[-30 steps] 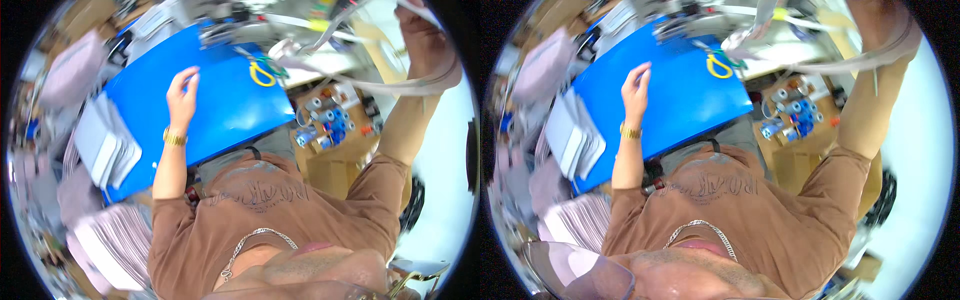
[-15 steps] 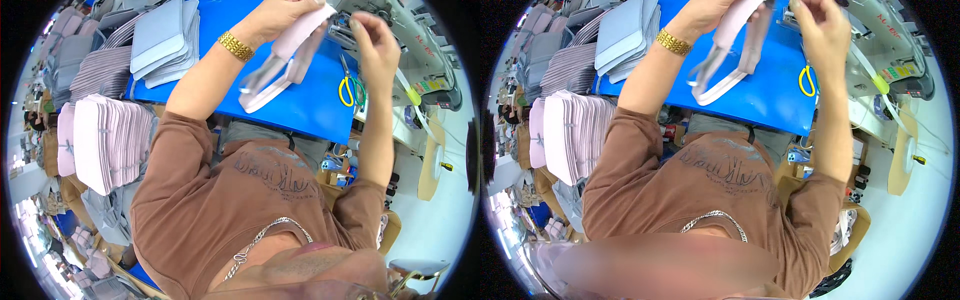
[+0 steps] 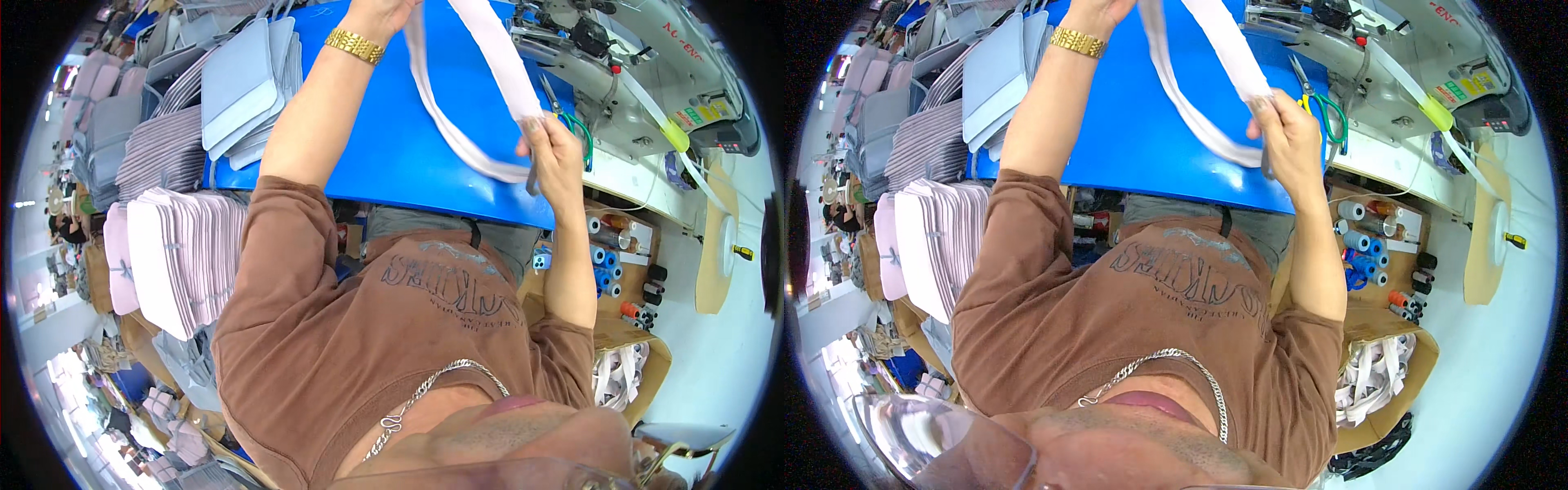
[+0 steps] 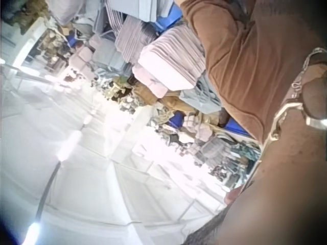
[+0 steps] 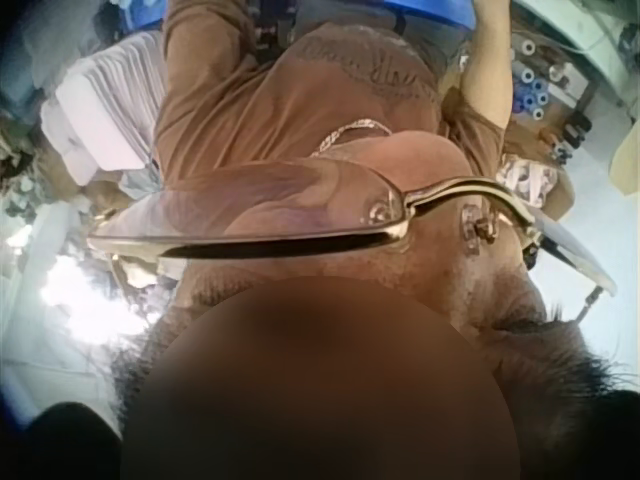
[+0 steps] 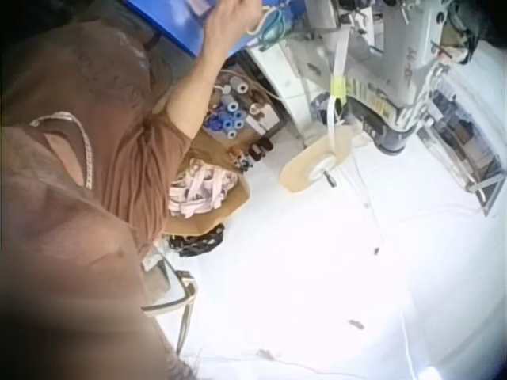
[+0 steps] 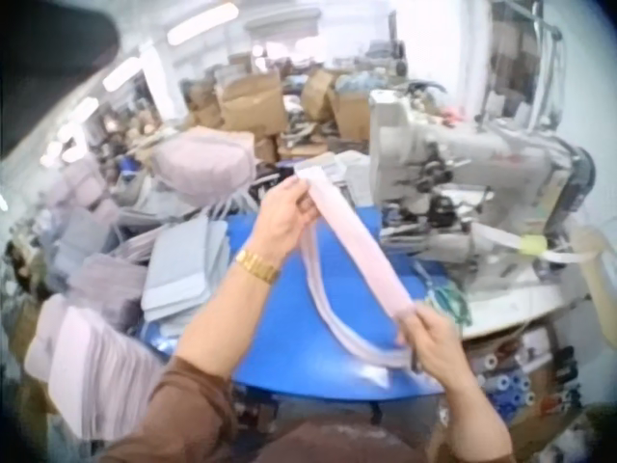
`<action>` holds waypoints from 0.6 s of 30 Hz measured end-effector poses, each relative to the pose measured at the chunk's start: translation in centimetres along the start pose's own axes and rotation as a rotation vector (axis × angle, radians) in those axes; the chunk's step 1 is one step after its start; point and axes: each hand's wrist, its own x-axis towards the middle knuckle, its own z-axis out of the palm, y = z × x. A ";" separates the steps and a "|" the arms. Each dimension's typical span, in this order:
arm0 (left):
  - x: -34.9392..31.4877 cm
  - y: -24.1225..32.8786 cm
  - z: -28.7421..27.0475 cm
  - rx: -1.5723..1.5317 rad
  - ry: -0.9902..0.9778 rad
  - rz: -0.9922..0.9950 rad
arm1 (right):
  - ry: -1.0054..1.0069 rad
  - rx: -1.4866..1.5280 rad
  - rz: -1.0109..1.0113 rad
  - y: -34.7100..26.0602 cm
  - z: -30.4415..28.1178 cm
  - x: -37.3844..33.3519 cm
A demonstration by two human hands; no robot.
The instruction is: The recorder is assembling and organizing small fabric pouches at a workstation in a garment factory.
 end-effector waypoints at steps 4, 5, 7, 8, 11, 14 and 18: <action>-2.6 -2.4 -3.1 0.268 0.090 -0.242 | -0.132 -0.002 0.125 1.7 0.5 -1.1; -3.7 -3.7 -3.6 0.546 0.287 -0.386 | -0.171 0.020 0.112 3.2 1.2 -1.4; -7.9 -7.1 -8.1 1.164 0.007 0.041 | -0.161 -0.003 0.223 6.2 2.7 -2.3; -10.1 -8.1 -8.1 1.282 0.106 0.197 | -0.176 0.034 0.273 7.5 3.1 -2.7; -16.6 -3.9 -8.7 1.363 0.294 0.268 | -0.237 0.112 0.357 8.8 3.7 -3.0; -21.2 0.8 -11.3 1.492 0.495 0.376 | -0.244 0.138 0.419 9.0 3.8 -2.2; -23.6 4.7 -16.5 1.888 0.550 0.460 | -0.258 0.180 0.452 8.2 3.9 -1.7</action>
